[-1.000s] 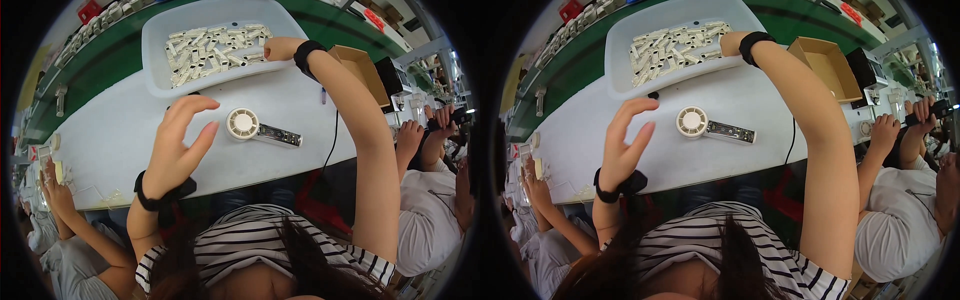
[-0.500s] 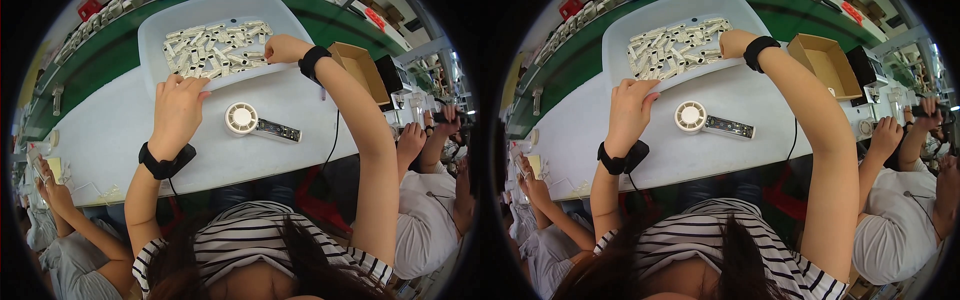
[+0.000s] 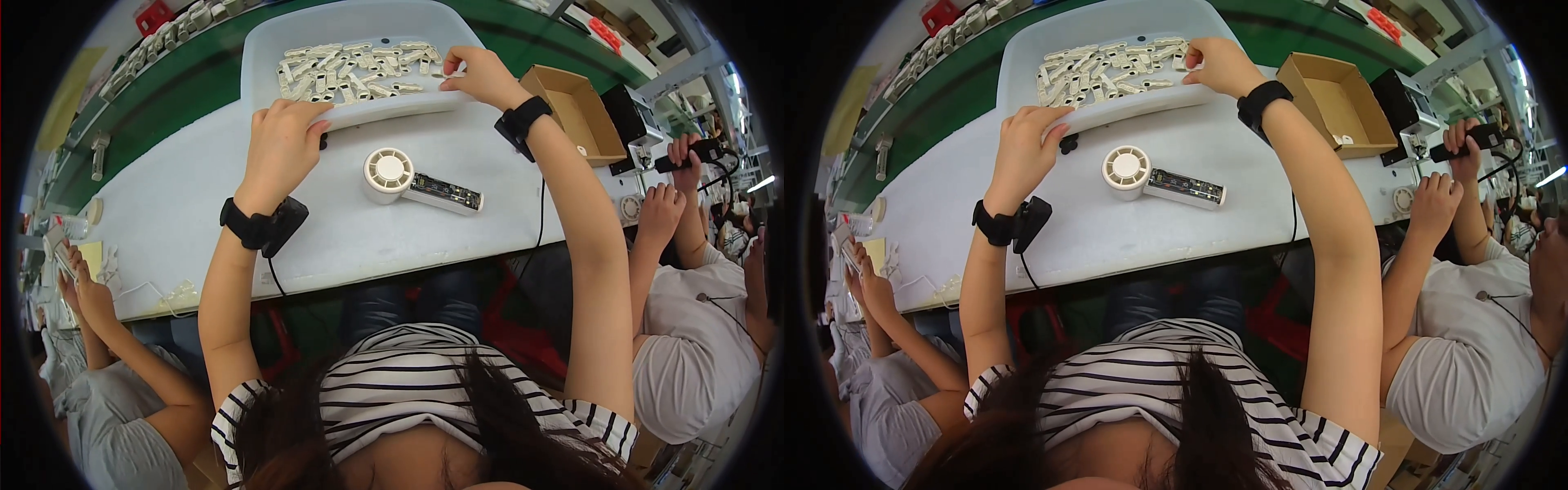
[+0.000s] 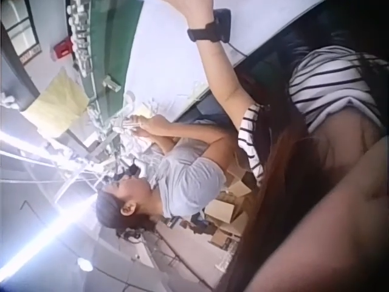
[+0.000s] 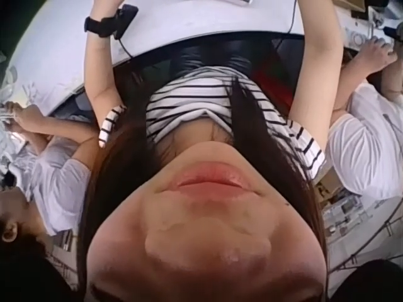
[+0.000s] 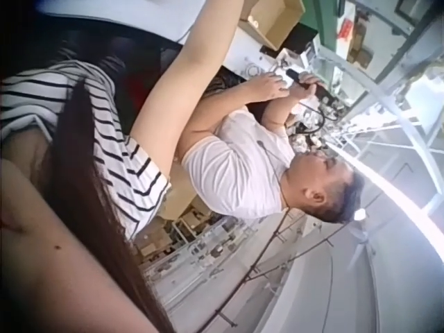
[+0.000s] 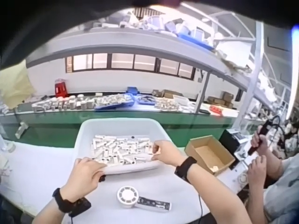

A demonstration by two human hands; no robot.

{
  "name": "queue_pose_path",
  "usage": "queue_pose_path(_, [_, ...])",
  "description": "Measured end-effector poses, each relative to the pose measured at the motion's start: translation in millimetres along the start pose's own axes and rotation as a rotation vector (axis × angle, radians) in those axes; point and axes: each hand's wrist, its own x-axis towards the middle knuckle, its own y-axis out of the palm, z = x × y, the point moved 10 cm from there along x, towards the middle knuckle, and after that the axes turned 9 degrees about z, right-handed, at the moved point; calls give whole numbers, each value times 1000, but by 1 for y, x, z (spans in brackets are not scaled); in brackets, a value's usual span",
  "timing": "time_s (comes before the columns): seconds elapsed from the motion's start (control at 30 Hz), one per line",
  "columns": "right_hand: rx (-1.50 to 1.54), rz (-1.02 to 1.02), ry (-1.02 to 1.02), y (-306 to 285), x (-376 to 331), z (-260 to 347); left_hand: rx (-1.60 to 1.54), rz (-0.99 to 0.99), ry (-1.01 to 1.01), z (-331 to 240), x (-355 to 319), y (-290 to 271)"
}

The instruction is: Assembling small electronic components into a plastic housing at a factory workstation.

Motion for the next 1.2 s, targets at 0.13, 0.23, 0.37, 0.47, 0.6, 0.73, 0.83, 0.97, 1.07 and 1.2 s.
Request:
queue_pose_path(0.13, [124, -89, 148, 2, -8, -10, 34, -1, -19, -1, -6, 1])
queue_pose_path(0.23, [125, -156, 92, 4, -12, -18, 145, -36, 46, -10, -10, 1])
queue_pose_path(0.37, [215, -396, -66, -19, -33, 0, 259, -206, 150, -50, -18, -15])
queue_pose_path(0.47, [303, -551, -154, -35, -68, 27, -79, 25, 224, -75, -17, 9])
queue_pose_path(0.6, [395, -612, -191, -35, -115, 62, -181, 225, 264, -81, -16, 48])
queue_pose_path(0.73, [397, -469, -86, -11, -149, 67, -193, 367, 240, -81, -7, 66])
queue_pose_path(0.83, [412, -308, 53, 20, -165, 63, -207, 375, 224, -86, -21, 66])
queue_pose_path(0.97, [403, -223, -6, 48, -175, 74, -164, 255, 228, -89, -40, 52])
queue_pose_path(1.07, [410, -239, -25, 52, -178, 82, -130, 236, 222, -90, -51, 46])
queue_pose_path(1.2, [339, -292, -72, 43, -177, 93, -118, 225, 233, -90, -53, 44])
